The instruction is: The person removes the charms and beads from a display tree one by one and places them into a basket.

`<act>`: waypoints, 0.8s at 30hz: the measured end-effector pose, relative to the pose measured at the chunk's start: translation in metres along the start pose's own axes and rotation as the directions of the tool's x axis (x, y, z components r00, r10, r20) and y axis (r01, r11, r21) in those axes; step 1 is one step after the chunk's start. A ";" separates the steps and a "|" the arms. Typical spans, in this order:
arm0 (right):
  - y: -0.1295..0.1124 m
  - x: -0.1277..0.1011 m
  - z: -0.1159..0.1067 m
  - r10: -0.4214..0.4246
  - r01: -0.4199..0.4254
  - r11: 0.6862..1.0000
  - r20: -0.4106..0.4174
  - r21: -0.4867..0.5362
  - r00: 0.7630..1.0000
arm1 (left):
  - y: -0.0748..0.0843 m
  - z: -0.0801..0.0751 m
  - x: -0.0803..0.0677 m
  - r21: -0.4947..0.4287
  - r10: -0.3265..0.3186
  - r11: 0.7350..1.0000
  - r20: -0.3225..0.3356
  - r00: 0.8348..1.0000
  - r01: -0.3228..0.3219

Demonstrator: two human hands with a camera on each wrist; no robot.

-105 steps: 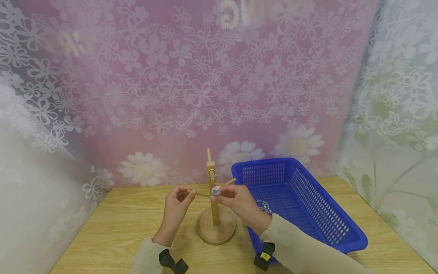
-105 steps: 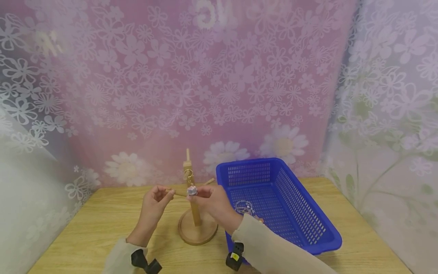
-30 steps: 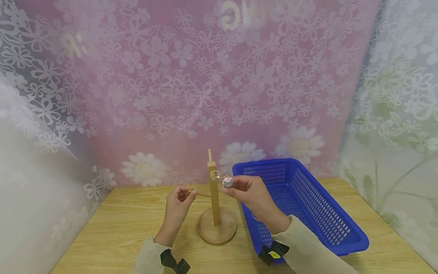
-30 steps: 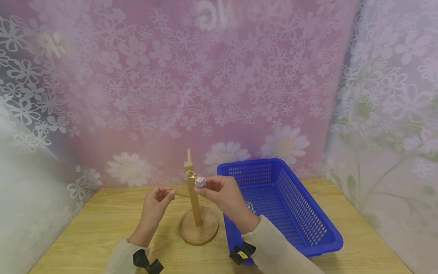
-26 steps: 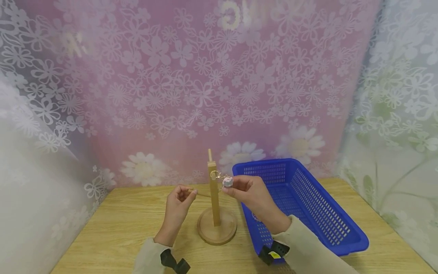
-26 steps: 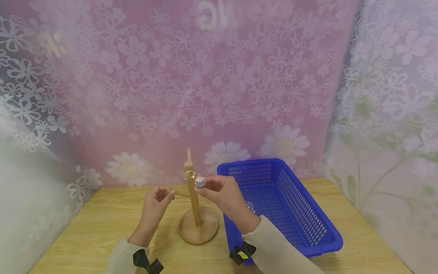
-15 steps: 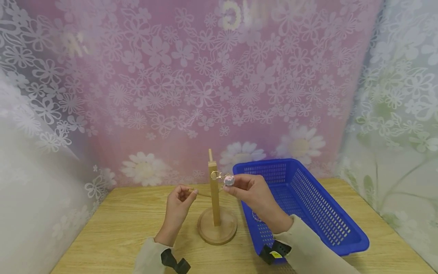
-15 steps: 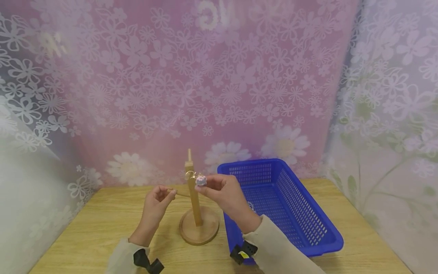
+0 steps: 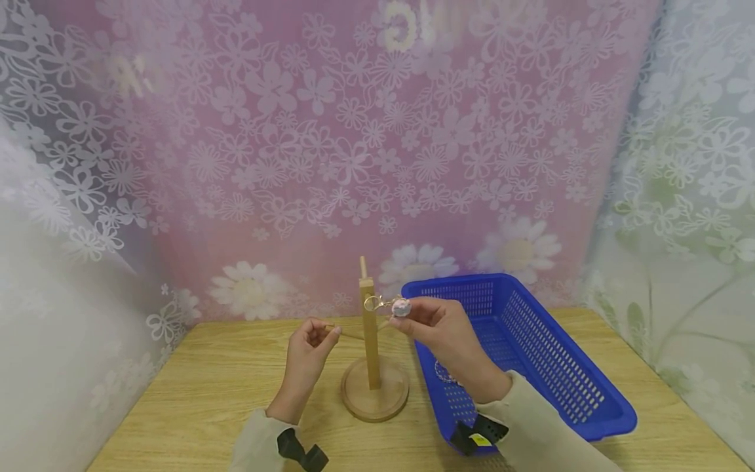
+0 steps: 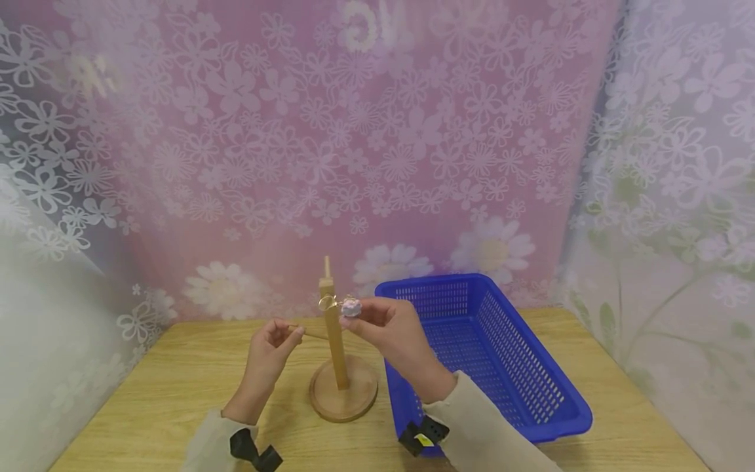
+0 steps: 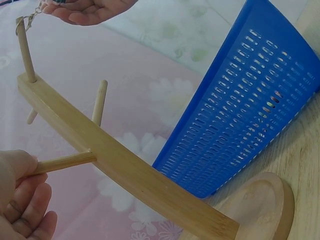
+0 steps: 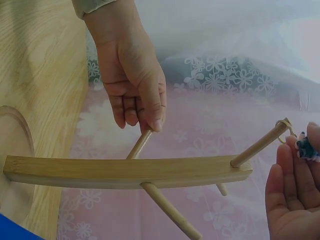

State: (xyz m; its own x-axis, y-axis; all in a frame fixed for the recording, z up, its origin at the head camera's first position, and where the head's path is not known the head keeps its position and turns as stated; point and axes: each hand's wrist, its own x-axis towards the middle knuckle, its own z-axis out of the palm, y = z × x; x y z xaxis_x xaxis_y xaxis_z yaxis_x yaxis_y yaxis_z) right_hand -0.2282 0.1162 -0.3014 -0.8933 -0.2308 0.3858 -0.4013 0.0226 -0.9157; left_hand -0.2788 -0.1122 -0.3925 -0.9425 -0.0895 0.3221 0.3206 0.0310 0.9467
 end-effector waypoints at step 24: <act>0.005 -0.011 -0.028 0.006 -0.009 0.998 -0.055 -0.063 0.998 | -0.003 0.000 0.000 0.011 0.007 1.000 0.009 1.000 -0.007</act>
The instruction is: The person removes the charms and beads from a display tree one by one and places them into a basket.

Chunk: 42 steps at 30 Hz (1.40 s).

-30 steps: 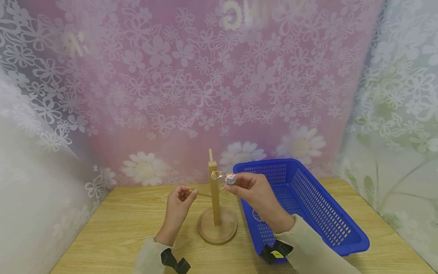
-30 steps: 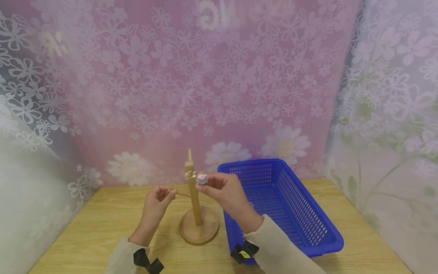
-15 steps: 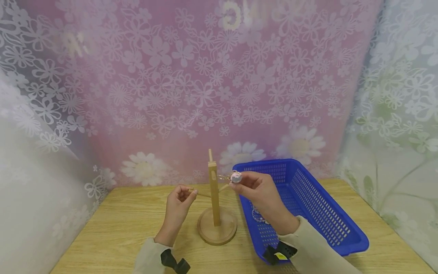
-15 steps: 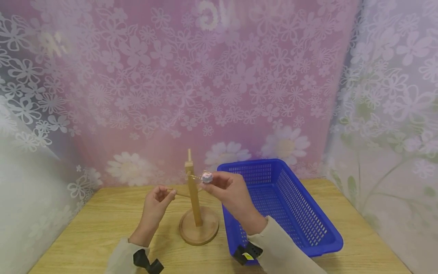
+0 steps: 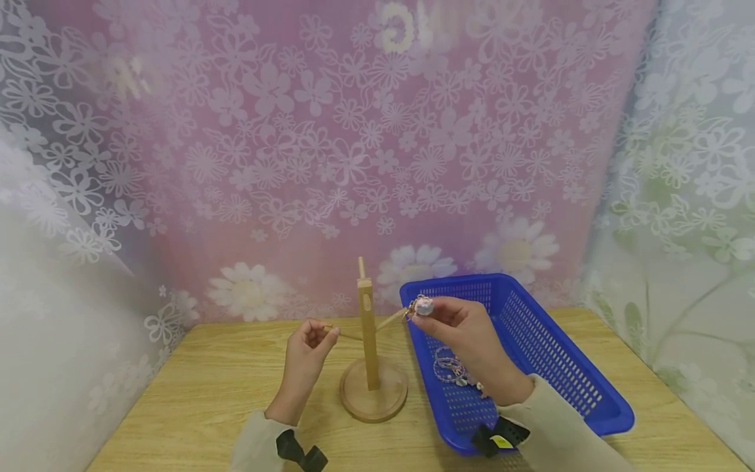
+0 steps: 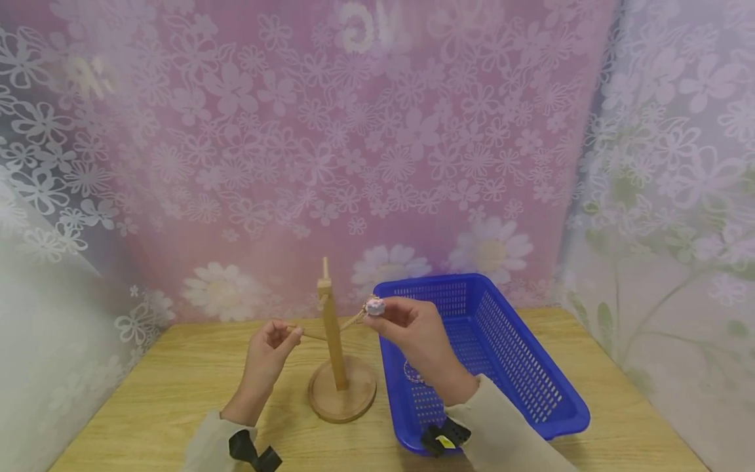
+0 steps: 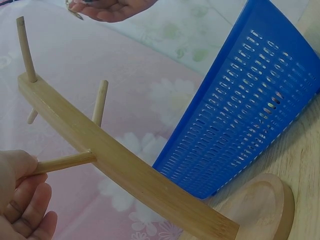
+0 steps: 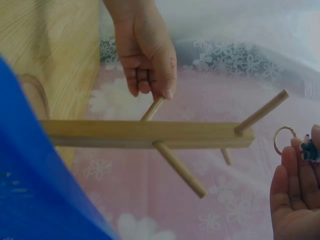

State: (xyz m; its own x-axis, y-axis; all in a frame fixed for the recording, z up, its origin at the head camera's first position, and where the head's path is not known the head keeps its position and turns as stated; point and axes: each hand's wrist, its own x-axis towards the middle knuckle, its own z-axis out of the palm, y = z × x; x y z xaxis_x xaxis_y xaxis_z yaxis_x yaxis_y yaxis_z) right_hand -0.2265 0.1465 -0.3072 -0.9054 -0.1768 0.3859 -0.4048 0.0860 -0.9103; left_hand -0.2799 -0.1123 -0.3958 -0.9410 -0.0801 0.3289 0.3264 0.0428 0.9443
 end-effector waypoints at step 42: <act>0.047 0.016 -0.071 0.293 -0.297 0.952 -0.055 -0.070 0.954 | 0.002 0.001 -0.001 -0.031 0.007 0.999 0.008 1.000 -0.006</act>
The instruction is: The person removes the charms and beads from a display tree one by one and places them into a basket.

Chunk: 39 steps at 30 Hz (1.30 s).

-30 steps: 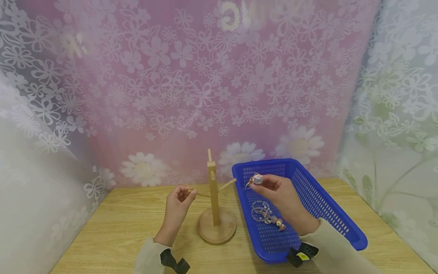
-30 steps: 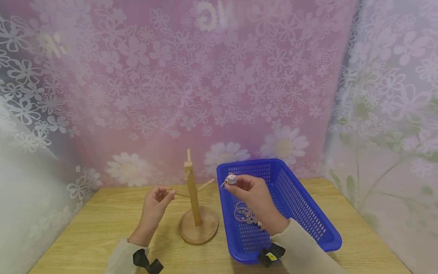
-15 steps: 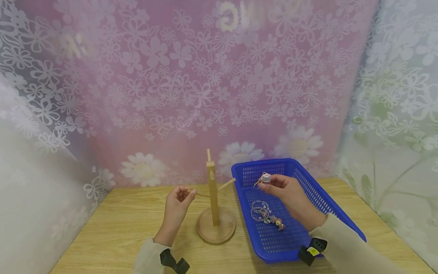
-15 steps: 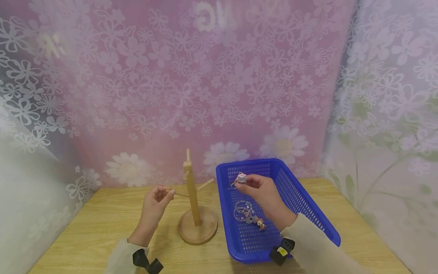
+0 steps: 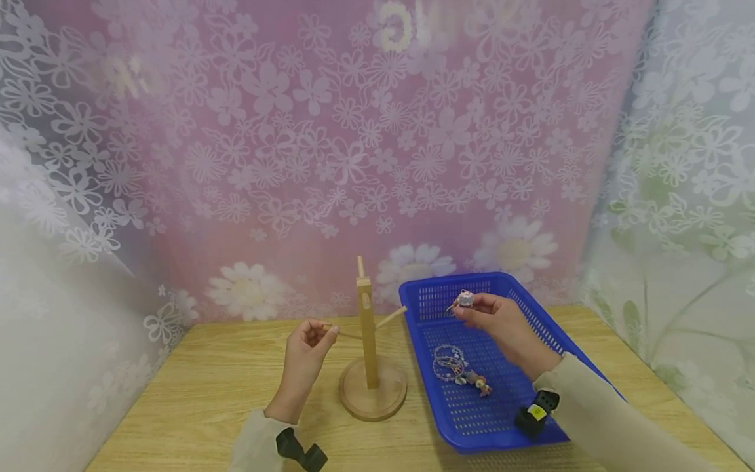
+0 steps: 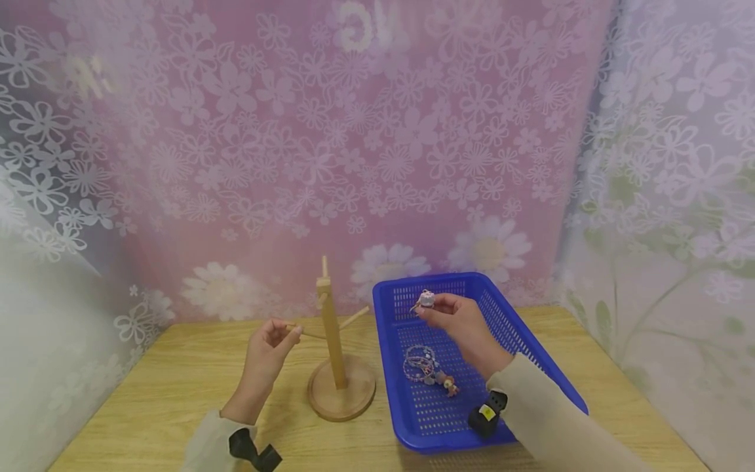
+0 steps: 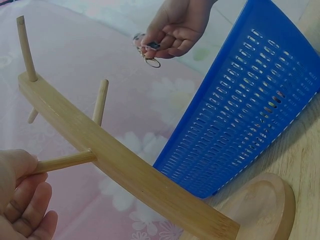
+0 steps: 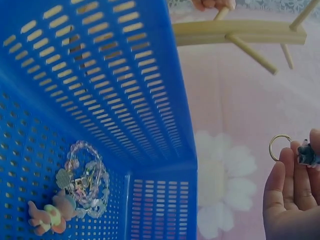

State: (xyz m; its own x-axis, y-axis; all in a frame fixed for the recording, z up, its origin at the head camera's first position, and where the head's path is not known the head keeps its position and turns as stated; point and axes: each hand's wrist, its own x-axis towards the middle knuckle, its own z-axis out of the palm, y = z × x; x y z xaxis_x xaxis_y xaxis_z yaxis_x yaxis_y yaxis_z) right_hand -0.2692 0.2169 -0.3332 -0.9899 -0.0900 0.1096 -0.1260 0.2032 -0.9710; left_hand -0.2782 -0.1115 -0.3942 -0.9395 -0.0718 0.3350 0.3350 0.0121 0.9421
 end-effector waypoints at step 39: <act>0.034 0.042 -0.032 0.051 -0.041 0.992 0.091 -0.116 0.995 | -0.004 -0.001 0.000 0.008 -0.001 1.000 -0.003 1.000 0.001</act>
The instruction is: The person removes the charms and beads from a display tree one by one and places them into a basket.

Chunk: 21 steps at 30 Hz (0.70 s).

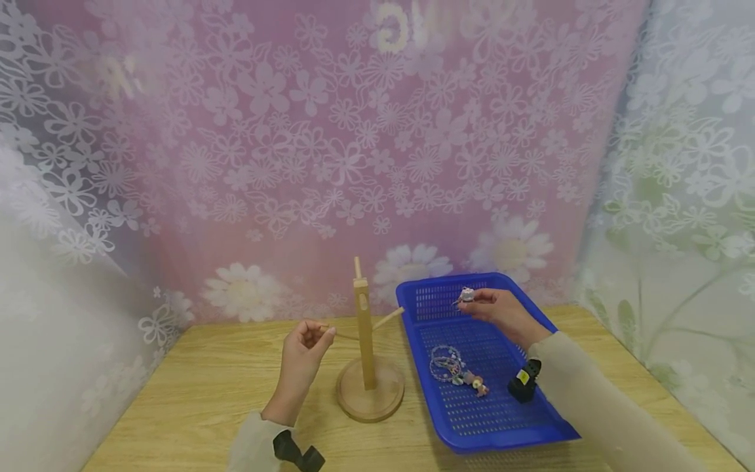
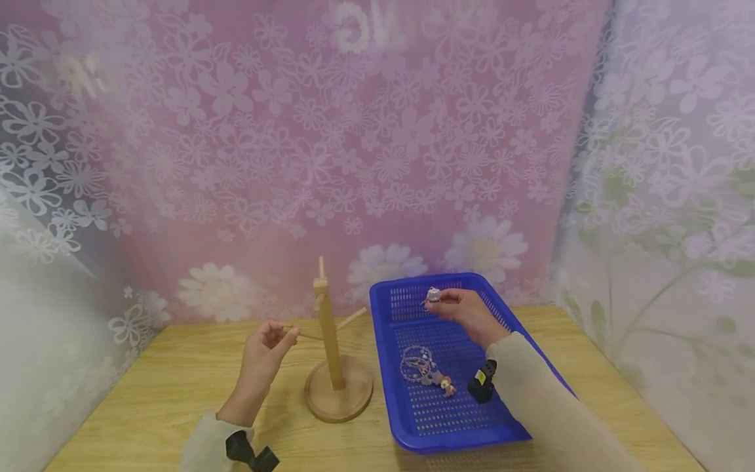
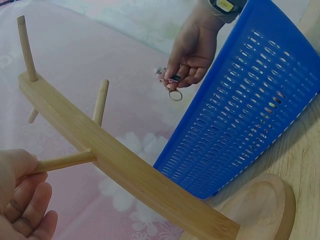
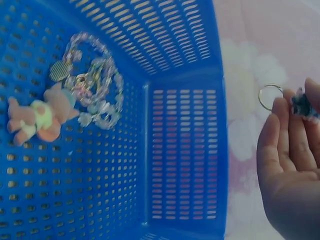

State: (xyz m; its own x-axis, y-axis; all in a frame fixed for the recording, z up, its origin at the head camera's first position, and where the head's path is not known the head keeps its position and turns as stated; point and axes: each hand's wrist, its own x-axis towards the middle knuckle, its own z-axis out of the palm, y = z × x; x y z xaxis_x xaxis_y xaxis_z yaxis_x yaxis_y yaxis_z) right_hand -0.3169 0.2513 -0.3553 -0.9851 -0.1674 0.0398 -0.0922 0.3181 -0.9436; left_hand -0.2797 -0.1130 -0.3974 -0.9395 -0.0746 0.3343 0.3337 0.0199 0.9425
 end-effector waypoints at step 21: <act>0.031 0.008 0.017 0.016 0.004 0.990 0.139 -0.140 0.990 | 0.000 0.000 0.001 0.019 -0.002 1.000 0.002 1.000 0.002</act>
State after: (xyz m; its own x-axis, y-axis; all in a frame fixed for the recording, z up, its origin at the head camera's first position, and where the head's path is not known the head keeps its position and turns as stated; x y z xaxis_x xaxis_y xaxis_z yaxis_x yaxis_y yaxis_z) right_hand -0.3253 0.2441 -0.3900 -0.9568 -0.2901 -0.0214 -0.1152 0.4453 -0.8880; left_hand -0.2803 -0.1128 -0.3973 -0.9404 -0.0725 0.3323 0.3303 0.0383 0.9431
